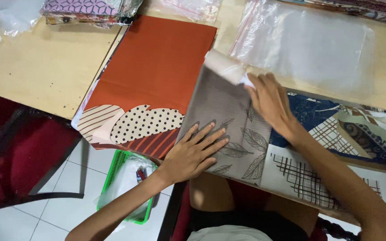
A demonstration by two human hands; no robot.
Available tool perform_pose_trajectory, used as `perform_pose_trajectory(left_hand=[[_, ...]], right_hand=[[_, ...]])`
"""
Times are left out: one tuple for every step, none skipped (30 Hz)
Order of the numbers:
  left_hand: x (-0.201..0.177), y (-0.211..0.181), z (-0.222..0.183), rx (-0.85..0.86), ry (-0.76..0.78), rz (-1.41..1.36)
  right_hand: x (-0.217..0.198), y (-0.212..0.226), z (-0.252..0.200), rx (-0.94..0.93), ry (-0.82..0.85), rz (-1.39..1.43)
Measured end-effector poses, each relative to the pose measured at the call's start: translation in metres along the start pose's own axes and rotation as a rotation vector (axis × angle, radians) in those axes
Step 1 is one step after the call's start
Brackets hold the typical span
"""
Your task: Cleaning pieces of fabric using a lint roller on a work table to remove debris.
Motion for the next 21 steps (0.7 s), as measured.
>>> perform_pose_trajectory(left_hand=[[-0.001, 0.001, -0.001, 0.004, 0.001, 0.002], [0.001, 0.001, -0.001, 0.001, 0.006, -0.003], [0.003, 0.001, -0.001, -0.002, 0.012, -0.007], [0.003, 0.001, 0.0, -0.001, 0.012, -0.012], [0.002, 0.0, 0.001, 0.002, 0.011, 0.005], [0.001, -0.001, 0.001, 0.008, 0.014, 0.024], [0.001, -0.001, 0.001, 0.013, 0.018, 0.021], [0.001, -0.001, 0.002, 0.012, 0.02, 0.014], [0.001, -0.001, 0.002, 0.011, 0.021, 0.007], [0.0, -0.002, 0.002, 0.014, 0.023, 0.003], [0.0, -0.002, 0.002, 0.005, 0.019, -0.01], [-0.002, -0.001, 0.002, -0.002, 0.016, -0.019], [-0.005, 0.0, 0.002, 0.003, 0.018, -0.018], [-0.006, 0.003, 0.002, -0.023, 0.015, -0.091], [-0.007, 0.007, 0.002, -0.05, 0.012, -0.164], [-0.007, -0.001, 0.009, -0.042, 0.014, -0.167], [-0.017, -0.012, 0.017, -0.002, -0.06, -0.082], [-0.026, -0.023, 0.025, 0.041, -0.133, 0.0], [-0.015, -0.036, 0.034, 0.052, -0.132, -0.007], [-0.016, -0.064, 0.042, 0.208, -0.238, 0.026], [-0.015, -0.092, 0.046, 0.363, -0.344, 0.058]], right_hand=[[-0.021, 0.019, -0.009, 0.003, -0.003, -0.001], [-0.04, 0.039, -0.019, -0.024, 0.043, 0.098], [-0.059, 0.06, -0.03, -0.05, 0.089, 0.198], [-0.048, 0.063, -0.033, -0.047, 0.093, 0.196], [-0.034, 0.07, -0.038, -0.095, 0.119, 0.155], [-0.02, 0.078, -0.044, -0.14, 0.144, 0.117], [-0.013, 0.07, -0.036, -0.133, 0.144, 0.118], [-0.009, 0.062, -0.026, -0.125, 0.12, 0.109], [-0.005, 0.054, -0.017, -0.116, 0.096, 0.1], [-0.001, 0.047, -0.013, -0.112, 0.098, 0.1], [0.001, 0.039, -0.009, -0.089, 0.07, 0.094], [0.002, 0.031, -0.003, -0.066, 0.037, 0.088], [-0.015, 0.031, -0.006, -0.062, 0.035, 0.087], [-0.034, 0.026, -0.008, -0.01, 0.026, 0.165], [-0.053, 0.021, -0.01, 0.042, 0.017, 0.242], [-0.073, 0.018, -0.022, 0.05, 0.016, 0.238], [-0.089, 0.015, -0.034, 0.065, 0.063, 0.309], [-0.106, 0.011, -0.047, 0.083, 0.11, 0.378], [-0.118, 0.008, -0.066, 0.095, 0.108, 0.373], [-0.121, 0.005, -0.085, 0.123, 0.185, 0.357], [-0.125, 0.004, -0.105, 0.151, 0.262, 0.342]])
Point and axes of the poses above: each hand's wrist, its own z-axis towards the middle knuckle, its own x-axis out of the palm, y = z × x, the point moved 10 cm from there along z, towards the middle knuckle, and after that the axes turned 13 degrees about x, right-handed, at the moved point
